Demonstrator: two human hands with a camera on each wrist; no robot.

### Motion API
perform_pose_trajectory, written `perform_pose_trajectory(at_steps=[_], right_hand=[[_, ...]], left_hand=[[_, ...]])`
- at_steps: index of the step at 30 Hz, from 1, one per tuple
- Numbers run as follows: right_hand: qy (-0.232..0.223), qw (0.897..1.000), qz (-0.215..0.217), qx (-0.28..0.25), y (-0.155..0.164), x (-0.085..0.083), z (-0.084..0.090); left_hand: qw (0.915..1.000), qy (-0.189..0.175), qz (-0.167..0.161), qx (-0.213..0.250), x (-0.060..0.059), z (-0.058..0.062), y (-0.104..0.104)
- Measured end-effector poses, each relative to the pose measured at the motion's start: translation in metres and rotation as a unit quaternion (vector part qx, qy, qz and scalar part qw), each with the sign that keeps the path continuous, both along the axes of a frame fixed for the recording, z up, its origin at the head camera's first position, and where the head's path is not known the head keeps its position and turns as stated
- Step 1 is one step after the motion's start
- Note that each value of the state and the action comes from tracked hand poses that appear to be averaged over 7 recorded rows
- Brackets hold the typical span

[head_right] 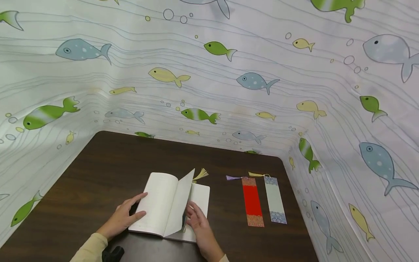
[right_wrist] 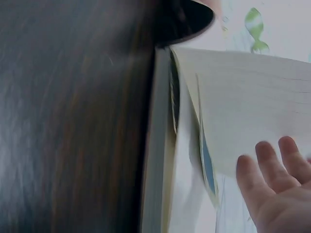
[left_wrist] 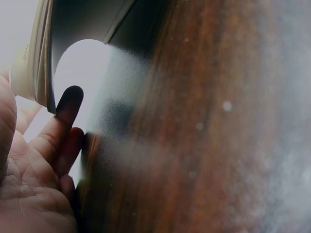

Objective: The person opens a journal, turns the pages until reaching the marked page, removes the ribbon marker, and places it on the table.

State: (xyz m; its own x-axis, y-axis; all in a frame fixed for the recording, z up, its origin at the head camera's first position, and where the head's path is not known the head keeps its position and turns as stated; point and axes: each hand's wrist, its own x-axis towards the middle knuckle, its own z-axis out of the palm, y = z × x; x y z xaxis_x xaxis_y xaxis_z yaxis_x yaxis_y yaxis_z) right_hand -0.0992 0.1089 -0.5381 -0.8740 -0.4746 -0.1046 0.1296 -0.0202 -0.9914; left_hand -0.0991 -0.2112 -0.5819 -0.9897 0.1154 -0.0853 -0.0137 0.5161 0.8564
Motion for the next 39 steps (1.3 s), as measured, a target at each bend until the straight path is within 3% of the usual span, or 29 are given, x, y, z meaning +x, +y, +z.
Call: perform_pose_trajectory(at_steps=[2, 4, 9, 14, 18, 22, 26, 30, 32, 36, 39], right_hand=[[0.055, 0.997, 0.055, 0.028, -0.008, 0.002, -0.002], [0.122, 0.984, 0.098, 0.08, -0.015, 0.004, -0.005], [0.248, 0.932, 0.164, 0.208, -0.03, 0.01, -0.011], [0.273, 0.888, 0.206, 0.307, -0.04, 0.016, -0.01], [0.292, 0.865, 0.211, 0.349, -0.044, 0.019, -0.007], [0.304, 0.859, 0.205, 0.357, -0.044, 0.019, -0.007], [0.317, 0.864, 0.188, 0.344, -0.039, 0.019, -0.008], [0.333, 0.881, 0.113, 0.316, -0.033, 0.018, -0.011], [0.338, 0.884, 0.061, 0.316, -0.031, 0.016, -0.013], [0.319, 0.866, -0.025, 0.384, -0.03, 0.015, -0.015], [0.29, 0.84, -0.057, 0.456, -0.035, 0.015, -0.016]], left_hand=[[1.0, 0.0, 0.002, -0.003, -0.001, 0.001, -0.001], [1.0, 0.001, 0.002, -0.005, -0.001, 0.001, -0.001], [0.9999, 0.008, 0.006, 0.003, 0.0, 0.004, -0.002], [0.998, -0.023, 0.025, 0.052, 0.005, 0.008, -0.003], [0.9963, -0.05, 0.033, 0.062, 0.005, 0.01, -0.003], [0.998, -0.055, 0.025, 0.02, 0.002, 0.009, -0.002], [0.9981, -0.055, 0.016, -0.024, 0.0, 0.007, -0.002], [0.9987, -0.041, 0.014, -0.027, -0.002, 0.005, -0.001], [0.999, -0.034, 0.013, -0.026, -0.002, 0.005, -0.001], [0.9993, -0.026, 0.012, -0.026, -0.002, 0.006, -0.002], [0.9993, -0.023, 0.011, -0.026, -0.002, 0.006, -0.002]])
